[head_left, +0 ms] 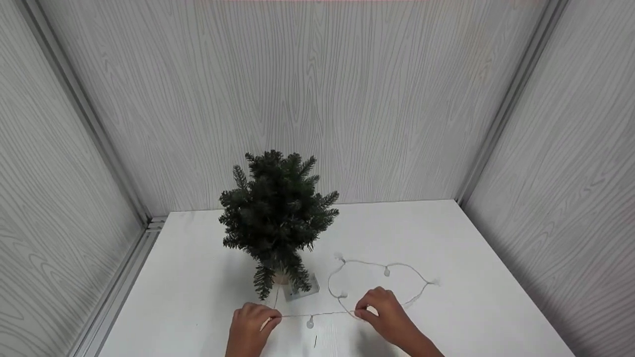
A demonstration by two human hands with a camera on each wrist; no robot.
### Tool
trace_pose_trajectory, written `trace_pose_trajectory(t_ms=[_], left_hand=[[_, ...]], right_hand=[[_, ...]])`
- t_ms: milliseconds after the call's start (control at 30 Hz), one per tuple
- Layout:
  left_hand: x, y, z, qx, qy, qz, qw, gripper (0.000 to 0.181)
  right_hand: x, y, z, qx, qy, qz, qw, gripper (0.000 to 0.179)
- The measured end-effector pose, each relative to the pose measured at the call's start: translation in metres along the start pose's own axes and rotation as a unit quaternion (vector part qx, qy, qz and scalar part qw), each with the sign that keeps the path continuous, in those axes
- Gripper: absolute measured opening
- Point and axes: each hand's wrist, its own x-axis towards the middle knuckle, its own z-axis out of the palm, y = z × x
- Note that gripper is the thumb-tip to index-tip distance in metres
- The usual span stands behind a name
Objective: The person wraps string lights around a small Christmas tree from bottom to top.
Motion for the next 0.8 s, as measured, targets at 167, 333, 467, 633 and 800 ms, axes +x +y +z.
trace_pose_trajectory(t_ms=[167, 333, 467, 633, 800], left_hand=[[-0.001, -0.002, -0.003, -0.01, 0.036, -0.005, 0.9993, 0.02], [0.0, -0.004, -0.01, -0.019, 0.079, 0.004, 0.9967, 0.022], [0.002, -0.006, -0.016, -0.019, 0.098, 0.014, 0.9949, 0.023], [0.004, -0.012, -0.02, -0.017, 0.118, 0.015, 0.9927, 0.023], [0.006, -0.017, -0.028, -0.012, 0.146, -0.006, 0.9891, 0.024]], right_hand=[[0.0, -0.004, -0.004, 0.005, -0.028, 0.024, 0.9993, 0.014], [0.0, -0.009, -0.006, -0.016, -0.056, 0.036, 0.9977, 0.017], [-0.002, -0.011, -0.002, -0.044, -0.035, -0.007, 0.9984, 0.01], [-0.003, -0.014, 0.002, -0.044, -0.006, -0.046, 0.9979, 0.008], [0.0, -0.02, 0.0, -0.006, -0.027, -0.02, 0.9994, 0.006]])
